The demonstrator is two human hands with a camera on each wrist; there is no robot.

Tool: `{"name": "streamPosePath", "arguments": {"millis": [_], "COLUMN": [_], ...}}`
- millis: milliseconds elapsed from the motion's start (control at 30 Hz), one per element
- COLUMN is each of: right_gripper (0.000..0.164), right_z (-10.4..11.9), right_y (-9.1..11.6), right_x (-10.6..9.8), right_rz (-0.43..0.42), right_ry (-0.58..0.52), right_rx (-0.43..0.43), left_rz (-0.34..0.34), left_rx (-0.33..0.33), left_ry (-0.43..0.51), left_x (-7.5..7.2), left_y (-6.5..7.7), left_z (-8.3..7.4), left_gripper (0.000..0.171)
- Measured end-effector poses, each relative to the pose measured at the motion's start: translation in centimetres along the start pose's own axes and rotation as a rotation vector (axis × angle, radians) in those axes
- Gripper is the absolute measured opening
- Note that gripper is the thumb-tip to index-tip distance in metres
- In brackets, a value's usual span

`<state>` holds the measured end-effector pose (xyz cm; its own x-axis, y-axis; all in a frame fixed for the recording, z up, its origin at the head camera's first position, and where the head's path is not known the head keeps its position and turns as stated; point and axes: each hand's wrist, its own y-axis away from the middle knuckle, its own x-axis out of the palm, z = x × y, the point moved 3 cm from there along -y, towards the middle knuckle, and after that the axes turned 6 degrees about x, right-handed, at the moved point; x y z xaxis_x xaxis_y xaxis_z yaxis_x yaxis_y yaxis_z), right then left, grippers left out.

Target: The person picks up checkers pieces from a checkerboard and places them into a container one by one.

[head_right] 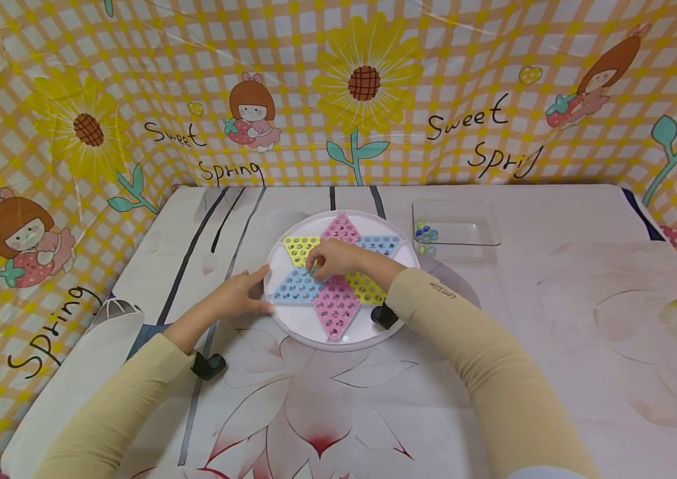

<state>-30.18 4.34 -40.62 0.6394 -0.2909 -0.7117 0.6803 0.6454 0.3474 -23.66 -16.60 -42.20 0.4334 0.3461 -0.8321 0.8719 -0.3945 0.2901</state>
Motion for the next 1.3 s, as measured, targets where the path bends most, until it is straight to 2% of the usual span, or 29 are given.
{"name": "streamPosePath", "arguments": {"millis": [600, 700, 767, 933, 967, 1100, 1300], "right_gripper": [0.018, 0.017, 0.014, 0.016, 0.017, 0.018, 0.019], "right_z": [0.0, -0.3, -0.4, 0.1, 0.1, 0.3, 0.0], "right_y": [0.1, 0.1, 0.2, 0.7, 0.8, 1.2, 1.7], "right_x": [0.5, 0.4, 0.3, -0.1, -0.2, -0.5, -1.2], "right_rz": [0.038, 0.041, 0.030, -0.006, -0.007, -0.018, -0.011], "right_ry": [0.005, -0.022, -0.047, -0.060, -0.059, -0.052, -0.083], "right_rx": [0.042, 0.025, -0.026, -0.057, -0.037, -0.066, -0.053], "left_rz": [0.003, 0.004, 0.003, 0.000, 0.000, -0.001, -0.002], "left_rx": [-0.003, -0.004, -0.002, 0.003, 0.002, -0.003, -0.011], "left_ry": [0.008, 0.009, 0.010, 0.009, 0.010, 0.011, 0.006], "left_x": [0.2, 0.2, 0.2, 0.1, 0.1, 0.1, 0.1], "left_y": [0.0, 0.0, 0.0, 0.0, 0.1, 0.1, 0.1], "left_z": [0.1, 0.1, 0.1, 0.0, 0.0, -0.1, -0.1], "left_gripper": [0.092, 0.092, 0.092, 0.092, 0.092, 0.091, 0.091]}}
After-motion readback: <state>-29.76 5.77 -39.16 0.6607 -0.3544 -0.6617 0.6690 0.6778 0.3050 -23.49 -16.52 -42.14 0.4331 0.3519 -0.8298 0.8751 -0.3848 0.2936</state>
